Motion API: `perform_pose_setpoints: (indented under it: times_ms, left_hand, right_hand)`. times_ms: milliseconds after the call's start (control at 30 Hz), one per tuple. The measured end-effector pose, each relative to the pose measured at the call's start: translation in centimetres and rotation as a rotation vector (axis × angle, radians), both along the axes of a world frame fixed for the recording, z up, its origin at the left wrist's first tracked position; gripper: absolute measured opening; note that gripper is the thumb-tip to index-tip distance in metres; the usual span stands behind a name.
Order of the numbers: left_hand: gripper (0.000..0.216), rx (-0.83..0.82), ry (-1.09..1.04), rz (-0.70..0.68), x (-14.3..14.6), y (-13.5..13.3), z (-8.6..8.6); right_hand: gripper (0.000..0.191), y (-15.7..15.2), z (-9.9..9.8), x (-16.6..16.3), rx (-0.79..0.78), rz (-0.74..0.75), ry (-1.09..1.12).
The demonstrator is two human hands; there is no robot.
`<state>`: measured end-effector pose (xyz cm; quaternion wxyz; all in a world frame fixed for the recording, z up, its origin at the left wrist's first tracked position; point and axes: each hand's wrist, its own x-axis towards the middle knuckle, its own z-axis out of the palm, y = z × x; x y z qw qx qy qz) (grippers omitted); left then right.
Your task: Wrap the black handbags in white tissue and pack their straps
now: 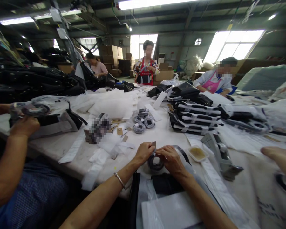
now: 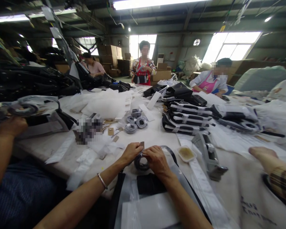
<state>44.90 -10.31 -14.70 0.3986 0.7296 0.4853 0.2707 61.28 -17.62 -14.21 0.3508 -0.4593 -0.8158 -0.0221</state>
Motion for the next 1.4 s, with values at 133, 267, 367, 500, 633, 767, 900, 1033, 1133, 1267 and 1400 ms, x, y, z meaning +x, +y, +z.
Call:
perform_pose_setpoints:
  times_ms: [133, 267, 367, 500, 633, 767, 900, 1033, 1133, 1267, 1400]
  left_hand:
    - [0.024, 0.048, -0.007, -0.014, 0.0, -1.3, 0.8]
    - [0.024, 0.056, -0.057, -0.043, -0.1, -2.3, 1.3]
    - [0.04, 0.025, -0.088, -0.056, -0.6, -2.9, 1.4]
    - [0.037, -0.026, -0.143, -0.104, -1.3, -3.7, 1.5]
    - [0.03, -0.06, -0.211, -0.118, -1.4, -4.5, 1.6]
    - [0.02, 0.013, -0.177, -0.069, -1.0, -5.2, 1.6]
    - [0.023, 0.035, -0.15, -0.076, -0.7, -5.7, 1.6]
    - [0.022, -0.009, -0.039, -0.061, -1.0, -6.0, 1.7]
    - [0.018, -0.009, 0.108, -0.078, -1.4, -6.2, 1.6]
    - [0.021, -0.035, 0.126, -0.098, -1.6, -6.0, 1.4]
    - [0.018, -0.06, 0.063, -0.101, -1.5, -5.9, 1.4]
  right_hand:
    - [0.012, 0.3, 1.1, 0.0, -0.242, -0.079, 0.189]
    - [0.017, 0.5, 1.9, 0.3, -0.613, -0.152, 0.391]
    - [0.018, 0.4, 1.8, 0.3, -0.739, -0.176, 0.46]
    - [0.021, 0.1, 1.2, 0.1, -0.771, -0.126, 0.642]
    - [0.032, -0.2, 1.4, 0.2, -0.838, -0.093, 0.811]
    - [0.026, -0.4, 2.3, 0.7, -1.005, -0.034, 0.815]
    - [0.016, -0.4, 2.7, 0.9, -1.039, -0.08, 0.71]
    - [0.016, -0.4, 2.4, 1.0, -0.945, -0.106, 0.571]
    - [0.016, -0.4, 2.4, 0.9, -0.862, -0.115, 0.458]
    - [0.016, -0.5, 3.0, 0.4, -0.705, -0.144, 0.269]
    - [0.017, -0.8, 3.5, 0.2, -0.762, -0.105, 0.365]
